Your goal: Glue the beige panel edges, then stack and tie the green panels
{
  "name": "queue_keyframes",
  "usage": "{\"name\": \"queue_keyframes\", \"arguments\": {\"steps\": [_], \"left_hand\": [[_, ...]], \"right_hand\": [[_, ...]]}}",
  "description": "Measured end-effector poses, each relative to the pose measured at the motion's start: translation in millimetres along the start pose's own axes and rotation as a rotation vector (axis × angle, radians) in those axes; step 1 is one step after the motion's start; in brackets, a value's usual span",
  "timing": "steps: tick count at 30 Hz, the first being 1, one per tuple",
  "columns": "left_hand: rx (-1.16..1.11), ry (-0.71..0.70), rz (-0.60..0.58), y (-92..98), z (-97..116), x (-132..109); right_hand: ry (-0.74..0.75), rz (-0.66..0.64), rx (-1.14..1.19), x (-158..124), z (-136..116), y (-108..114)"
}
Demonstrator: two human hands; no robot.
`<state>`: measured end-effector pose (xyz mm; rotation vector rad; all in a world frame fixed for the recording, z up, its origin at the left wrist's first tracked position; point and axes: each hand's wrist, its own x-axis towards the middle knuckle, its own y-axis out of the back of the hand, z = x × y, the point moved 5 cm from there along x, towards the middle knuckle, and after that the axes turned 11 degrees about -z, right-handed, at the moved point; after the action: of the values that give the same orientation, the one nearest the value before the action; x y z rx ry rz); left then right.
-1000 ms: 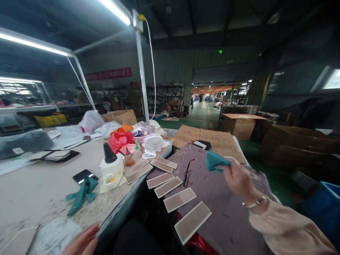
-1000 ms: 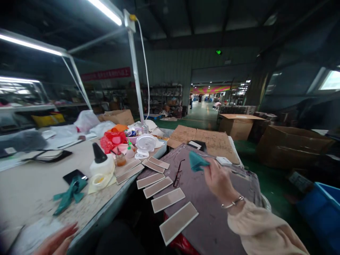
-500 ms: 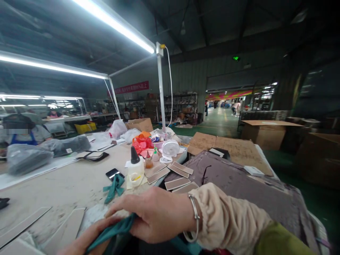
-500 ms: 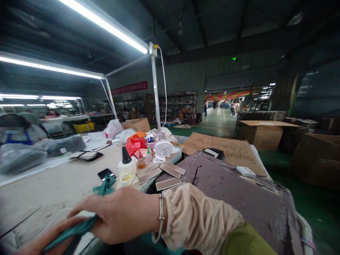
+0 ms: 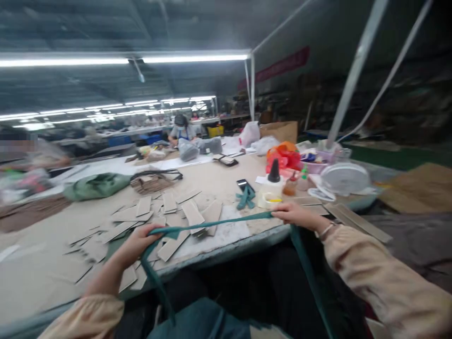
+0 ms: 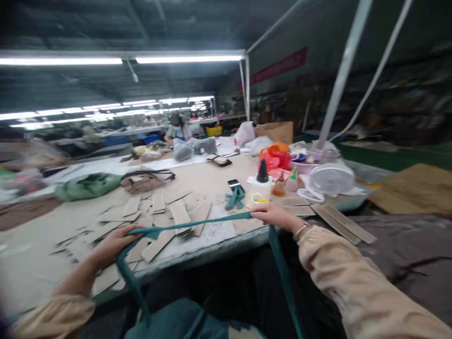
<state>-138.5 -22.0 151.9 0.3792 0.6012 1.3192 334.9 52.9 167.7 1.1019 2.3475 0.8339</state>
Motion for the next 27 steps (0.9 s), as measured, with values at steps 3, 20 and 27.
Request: {"name": "queue_keyframes", "arguments": {"steps": [3,20,27], "left_hand": [[0.153,0.127,-0.02,9.5,-35.7,7.4],[0.474,0.466,0.242,58.6,-77.2,47.2],[0.174,0.361,0.246,-36.0,-55.5,123.9]], "right_hand": [[0.012,0.045,-0.142,36.2,34.6,-14.3],[-0.073,0.068,-0.673,132.9,107.4,-78.9],[-0.116,0.083,-0.694,166.5,79.7,-82.0]]}}
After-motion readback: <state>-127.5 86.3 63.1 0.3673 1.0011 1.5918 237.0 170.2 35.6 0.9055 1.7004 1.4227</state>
